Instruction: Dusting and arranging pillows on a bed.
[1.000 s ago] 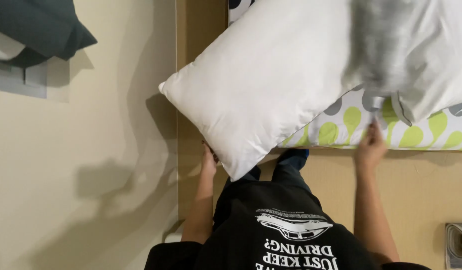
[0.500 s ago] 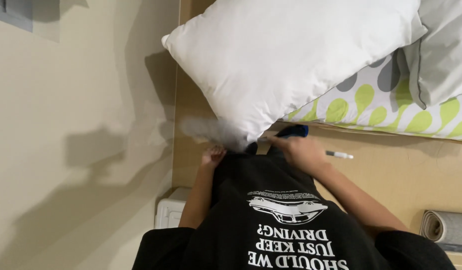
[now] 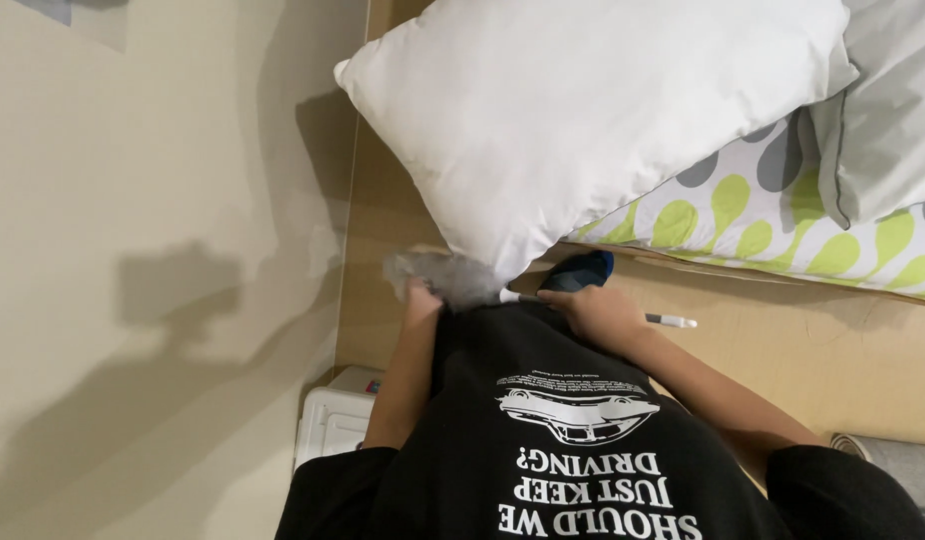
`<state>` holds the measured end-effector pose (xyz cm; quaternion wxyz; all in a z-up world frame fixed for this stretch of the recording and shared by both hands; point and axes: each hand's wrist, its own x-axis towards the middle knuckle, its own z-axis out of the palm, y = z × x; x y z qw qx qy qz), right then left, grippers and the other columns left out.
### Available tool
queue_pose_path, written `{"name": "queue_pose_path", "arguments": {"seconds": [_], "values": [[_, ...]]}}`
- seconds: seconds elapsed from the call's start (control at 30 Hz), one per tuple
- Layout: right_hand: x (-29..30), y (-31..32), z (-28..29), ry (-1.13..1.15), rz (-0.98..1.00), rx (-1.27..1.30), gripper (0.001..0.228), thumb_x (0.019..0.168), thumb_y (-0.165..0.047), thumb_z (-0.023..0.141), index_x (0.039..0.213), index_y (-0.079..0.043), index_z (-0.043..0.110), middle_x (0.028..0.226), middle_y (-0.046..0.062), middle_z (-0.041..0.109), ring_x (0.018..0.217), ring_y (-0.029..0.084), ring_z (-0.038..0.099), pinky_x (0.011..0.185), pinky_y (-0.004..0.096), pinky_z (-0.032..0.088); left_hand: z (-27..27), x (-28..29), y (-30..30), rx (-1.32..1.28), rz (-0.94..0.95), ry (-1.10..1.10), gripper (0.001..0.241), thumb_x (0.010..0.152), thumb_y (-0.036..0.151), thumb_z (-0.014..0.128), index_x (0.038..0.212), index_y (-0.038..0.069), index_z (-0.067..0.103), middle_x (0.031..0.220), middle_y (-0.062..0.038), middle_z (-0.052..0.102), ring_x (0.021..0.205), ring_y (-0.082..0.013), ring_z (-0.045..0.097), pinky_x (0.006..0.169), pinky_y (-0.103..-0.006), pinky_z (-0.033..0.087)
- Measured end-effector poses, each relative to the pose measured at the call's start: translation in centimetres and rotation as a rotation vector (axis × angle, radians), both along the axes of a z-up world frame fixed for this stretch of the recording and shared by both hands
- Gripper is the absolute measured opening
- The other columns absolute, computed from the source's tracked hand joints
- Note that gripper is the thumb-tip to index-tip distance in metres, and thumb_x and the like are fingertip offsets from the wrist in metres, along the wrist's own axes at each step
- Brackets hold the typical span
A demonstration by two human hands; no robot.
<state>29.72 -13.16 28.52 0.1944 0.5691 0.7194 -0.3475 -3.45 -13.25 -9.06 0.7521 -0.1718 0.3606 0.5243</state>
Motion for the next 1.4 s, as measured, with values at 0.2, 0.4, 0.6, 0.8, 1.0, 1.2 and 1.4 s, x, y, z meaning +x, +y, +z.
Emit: {"name": "queue_pose_path", "arguments": {"seconds": [0.2, 0.4, 0.6, 0.8, 1.0, 1.2, 1.4], "values": [[-1.0, 5.1, 9.3, 0.441, -0.289, 0.399, 0.04, 0.096, -0.019, 0.061, 0.134, -0.03, 0.067, 0.092, 0.015, 0.078, 0.057, 0.032, 0.07, 0.054, 0.044, 0.054, -3.2, 0.7, -0.1, 0.287, -0.047, -0.155, 0.069, 0.091, 0.065, 0.014, 0.128, 0.009, 0.03, 0.121, -0.006, 0.032, 0.109, -0.0254, 0.034, 0.094, -0.0404, 0.033], [-4.9, 8.5, 5.7, 0.506, -0.426, 0.771, 0.053, 0.101, -0.004, 0.062, 0.153, -0.013, 0.053, 0.084, 0.019, 0.072, 0.058, 0.031, 0.064, 0.056, 0.043, 0.052, 0.2, 0.6, 0.6, -0.017, 0.021, -0.042, 0.093, 0.099, 0.072, 0.005, 0.158, 0.005, 0.033, 0.163, -0.01, 0.039, 0.146, -0.0344, 0.043, 0.118, -0.0485, 0.04], [-6.8, 8.9, -3.4, 0.114, -0.055, 0.14, 0.039, 0.106, -0.03, 0.052, 0.145, -0.033, 0.058, 0.087, 0.019, 0.075, 0.071, 0.037, 0.068, 0.064, 0.05, 0.054, -5.3, 0.2, -0.1, 0.664, -0.131, -0.494, 0.085, 0.106, 0.066, 0.013, 0.16, 0.004, 0.035, 0.156, -0.008, 0.047, 0.142, -0.0281, 0.047, 0.125, -0.0437, 0.034], [-7.0, 9.8, 4.7, 0.283, -0.166, 0.15, 0.034, 0.099, -0.036, 0.056, 0.131, -0.041, 0.066, 0.089, 0.007, 0.076, 0.063, 0.03, 0.07, 0.06, 0.046, 0.056, -3.5, 1.9, 1.4, 0.108, -0.151, 0.031, 0.054, 0.112, 0.038, 0.027, 0.15, 0.002, 0.039, 0.148, -0.013, 0.045, 0.137, -0.032, 0.042, 0.116, -0.0453, 0.032], [-0.7, 9.9, 9.8, 0.47, -0.636, 0.432, 0.049, 0.101, -0.007, 0.056, 0.147, -0.022, 0.064, 0.07, 0.012, 0.072, 0.048, 0.018, 0.052, 0.047, 0.036, 0.041, 1.8, 4.1, 3.2, -0.17, -0.272, 0.152, 0.065, 0.109, 0.044, 0.019, 0.156, 0.005, 0.039, 0.159, -0.011, 0.046, 0.143, -0.0288, 0.044, 0.121, -0.0436, 0.032], [1.3, 6.7, -2.0, 0.675, -0.502, 0.468, 0.042, 0.102, -0.009, 0.058, 0.143, -0.012, 0.062, 0.088, 0.009, 0.077, 0.062, 0.014, 0.062, 0.059, 0.032, 0.05, 5.3, 7.1, 5.3, -0.005, -0.253, 0.26, 0.07, 0.109, 0.049, 0.024, 0.155, -0.002, 0.039, 0.156, -0.017, 0.047, 0.141, -0.0306, 0.047, 0.119, -0.0431, 0.037], [1.7, 3.3, 0.4, 0.344, -0.23, 0.074, 0.034, 0.097, -0.023, 0.066, 0.13, -0.023, 0.074, 0.089, 0.013, 0.079, 0.073, 0.027, 0.07, 0.07, 0.04, 0.055, 0.7, 5.0, 4.3, 0.169, -0.556, 0.728, 0.066, 0.106, 0.048, 0.036, 0.146, -0.004, 0.046, 0.142, -0.018, 0.056, 0.127, -0.0313, 0.054, 0.106, -0.042, 0.043]]}}
